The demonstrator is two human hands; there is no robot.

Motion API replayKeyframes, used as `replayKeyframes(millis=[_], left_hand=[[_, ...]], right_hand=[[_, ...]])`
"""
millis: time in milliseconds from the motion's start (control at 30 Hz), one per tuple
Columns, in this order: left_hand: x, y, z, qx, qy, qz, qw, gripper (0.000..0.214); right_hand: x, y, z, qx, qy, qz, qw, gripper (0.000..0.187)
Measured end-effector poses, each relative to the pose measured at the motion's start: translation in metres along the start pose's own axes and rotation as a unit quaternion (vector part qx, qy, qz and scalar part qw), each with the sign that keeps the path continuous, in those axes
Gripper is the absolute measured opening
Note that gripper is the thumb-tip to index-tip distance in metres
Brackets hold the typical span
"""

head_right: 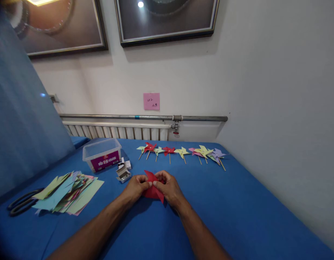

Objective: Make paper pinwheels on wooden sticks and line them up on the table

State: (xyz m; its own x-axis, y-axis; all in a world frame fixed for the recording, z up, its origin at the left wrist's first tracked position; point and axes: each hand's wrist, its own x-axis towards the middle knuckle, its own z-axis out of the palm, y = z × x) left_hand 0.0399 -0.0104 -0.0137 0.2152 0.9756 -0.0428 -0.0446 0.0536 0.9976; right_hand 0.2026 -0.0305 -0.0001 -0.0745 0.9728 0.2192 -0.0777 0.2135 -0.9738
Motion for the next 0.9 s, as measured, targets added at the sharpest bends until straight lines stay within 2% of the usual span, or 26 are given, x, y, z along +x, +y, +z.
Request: replayKeyframes(millis=[300,500,600,700,800,900], left_hand=[[0.001,-0.001,0.0,0.0,0.007,0.0,1.0,0.039],[-0.002,0.004,0.001,0.0,-0.008,0.002,1.0,0.034],[-0.002,0.004,0.001,-0.011,0.007,0.008,1.0,0.033],[0.0,0.002,0.0,-0.028,0.023,0.015,0.999,0.03],[0.001,0.001,-0.001,-0.048,0.039,0.017,0.998,0.027],[0.001,0.002,-0.001,-0.073,0.045,0.015,0.996,0.028]], right_hand=[[0.001,0.005,0.001,-0.002,0.013,0.006,1.0,0.016],[0.003,0.007,0.001,0.024,0.006,0.032,0.999,0.026],[0.003,0.007,0.001,0.053,0.047,0.035,0.997,0.037],[0.001,0.006,0.002,0.152,0.093,0.073,0.981,0.041],[-0.004,0.006,0.006,0.249,0.035,0.119,0.961,0.035],[-0.008,0.01,0.014,0.269,-0.017,0.145,0.952,0.033]])
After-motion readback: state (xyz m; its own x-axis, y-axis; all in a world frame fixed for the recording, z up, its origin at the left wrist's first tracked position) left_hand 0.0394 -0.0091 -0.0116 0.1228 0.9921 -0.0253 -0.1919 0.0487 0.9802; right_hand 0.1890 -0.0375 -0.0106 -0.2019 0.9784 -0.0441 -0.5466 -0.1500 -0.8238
